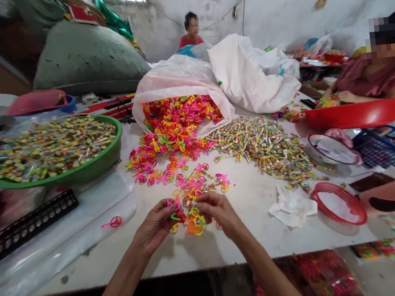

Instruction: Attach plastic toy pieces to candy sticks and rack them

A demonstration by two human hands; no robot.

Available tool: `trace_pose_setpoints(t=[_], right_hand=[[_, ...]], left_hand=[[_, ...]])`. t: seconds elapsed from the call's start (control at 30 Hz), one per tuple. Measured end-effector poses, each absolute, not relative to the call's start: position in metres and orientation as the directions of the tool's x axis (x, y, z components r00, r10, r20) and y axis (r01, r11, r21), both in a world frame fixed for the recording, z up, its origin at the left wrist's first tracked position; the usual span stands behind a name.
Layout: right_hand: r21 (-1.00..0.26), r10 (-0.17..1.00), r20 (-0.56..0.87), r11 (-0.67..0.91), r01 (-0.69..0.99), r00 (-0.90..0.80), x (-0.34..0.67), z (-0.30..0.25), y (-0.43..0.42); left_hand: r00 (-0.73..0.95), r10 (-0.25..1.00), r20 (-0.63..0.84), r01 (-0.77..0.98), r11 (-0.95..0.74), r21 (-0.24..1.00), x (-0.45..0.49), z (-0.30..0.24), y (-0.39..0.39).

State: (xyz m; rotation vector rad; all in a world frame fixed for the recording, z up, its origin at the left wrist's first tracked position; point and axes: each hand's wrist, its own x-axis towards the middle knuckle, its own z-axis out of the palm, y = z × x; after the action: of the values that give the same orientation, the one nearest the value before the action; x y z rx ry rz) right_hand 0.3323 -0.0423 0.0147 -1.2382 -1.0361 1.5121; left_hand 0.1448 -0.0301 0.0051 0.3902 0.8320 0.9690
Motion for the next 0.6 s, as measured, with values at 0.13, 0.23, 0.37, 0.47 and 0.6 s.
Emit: trace_pose_setpoints(t=[0.13,0.23,0.37,0.47,0.6], right_hand=[[-0.882,0.955,-0.274,-0.298,-0.364,-0.116,0.311,0.011,-0.061],[-0.867,0.957,-0.271,-0.29,-0.405,-0.105,0.309,0.01,-0.059],[-0.877,0.957,-0.263,-0.29,-0.384,-0.122,0.309,0.015,-0.058],[-0.885,0.955,-0.26,-0.294,-0.36,-0.141,0.311,0.016,-0.059],[-0.88,0.953,-0.256,-0.299,-0.37,-0.162,0.315,0.012,-0.061]], left_hand=[[0.338,0.84,-0.425,-0.543,0.543,0.641,0.148,0.007,-0.035],[0.359,0.839,-0.41,-0.521,0.544,0.658,0.146,0.008,-0.039],[0.359,0.841,-0.406,-0.522,0.541,0.66,0.146,0.01,-0.043],[0.392,0.834,-0.39,-0.526,0.55,0.649,0.147,0.01,-0.045],[0.406,0.828,-0.386,-0.526,0.558,0.642,0.148,0.007,-0.046]])
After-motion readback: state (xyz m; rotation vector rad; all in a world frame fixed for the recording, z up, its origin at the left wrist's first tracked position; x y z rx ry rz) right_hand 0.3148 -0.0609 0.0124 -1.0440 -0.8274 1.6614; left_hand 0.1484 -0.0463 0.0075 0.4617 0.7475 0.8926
